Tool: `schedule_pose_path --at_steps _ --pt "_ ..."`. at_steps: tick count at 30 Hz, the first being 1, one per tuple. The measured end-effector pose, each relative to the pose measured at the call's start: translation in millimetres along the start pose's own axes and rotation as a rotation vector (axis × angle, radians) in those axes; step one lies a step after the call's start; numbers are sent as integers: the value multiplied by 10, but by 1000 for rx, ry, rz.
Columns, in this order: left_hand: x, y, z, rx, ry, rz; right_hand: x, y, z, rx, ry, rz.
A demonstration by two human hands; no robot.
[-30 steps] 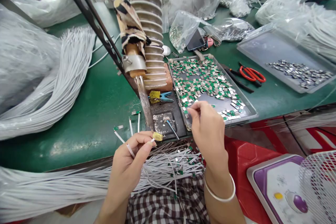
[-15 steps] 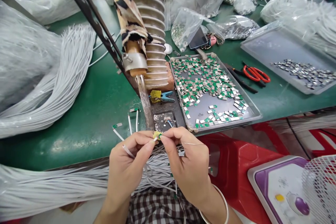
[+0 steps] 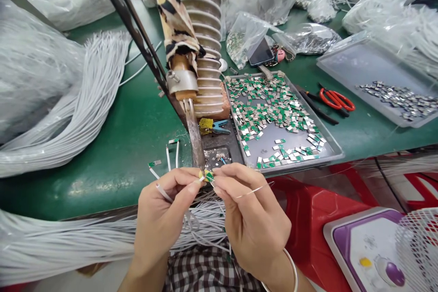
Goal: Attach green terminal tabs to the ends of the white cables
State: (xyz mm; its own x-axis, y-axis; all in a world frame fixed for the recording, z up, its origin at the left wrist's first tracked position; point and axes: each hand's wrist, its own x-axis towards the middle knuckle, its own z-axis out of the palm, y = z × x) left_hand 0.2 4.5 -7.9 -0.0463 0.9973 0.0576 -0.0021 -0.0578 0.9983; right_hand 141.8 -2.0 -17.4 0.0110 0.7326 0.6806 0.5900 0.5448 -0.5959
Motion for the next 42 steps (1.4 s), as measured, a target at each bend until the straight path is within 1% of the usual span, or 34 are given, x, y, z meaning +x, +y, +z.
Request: schedule_pose_path --at_steps 4,7,13,15,18,21,25,27,29,31,33,36,38,40,42 --pt "23 23 -7 -21 4 -17 55 -19 14 -55 15 -40" --pt "20 32 -10 -32 9 -24 55 -30 10 -47 -6 -42" --pt "-20 13 -35 -85 -34 -50 29 -20 -51 130 -57 -15" --pt "-30 -4 -38 -70 -29 -49 33 -10 -56 188 -73 11" --pt "-34 -40 -35 -48 -43 -26 39 5 -47 255 -116 132" --pt "-27 -78 -37 -12 -77 7 40 16 -41 227 -156 242" --pt "-8 -83 -54 115 -107 69 60 26 -34 131 -166 245" --pt "6 -64 -59 147 -140 46 75 31 -20 87 -200 229" --pt "23 -41 -58 110 -186 -41 75 33 1 64 -214 191" --pt "42 -25 -54 34 -211 -125 47 32 19 42 -200 130" --pt "60 -18 -50 -36 -183 -154 1 30 29 -9 -155 115" --pt "77 -14 -50 -89 -117 -141 -52 33 32 -76 -29 108" --pt "83 -6 -52 -103 -99 -133 -51 37 32 -44 24 34" --pt "88 6 -54 -108 -85 -124 -26 39 34 -6 50 -33" --pt "90 19 -54 -111 -74 -110 3 32 35 -11 54 -50"
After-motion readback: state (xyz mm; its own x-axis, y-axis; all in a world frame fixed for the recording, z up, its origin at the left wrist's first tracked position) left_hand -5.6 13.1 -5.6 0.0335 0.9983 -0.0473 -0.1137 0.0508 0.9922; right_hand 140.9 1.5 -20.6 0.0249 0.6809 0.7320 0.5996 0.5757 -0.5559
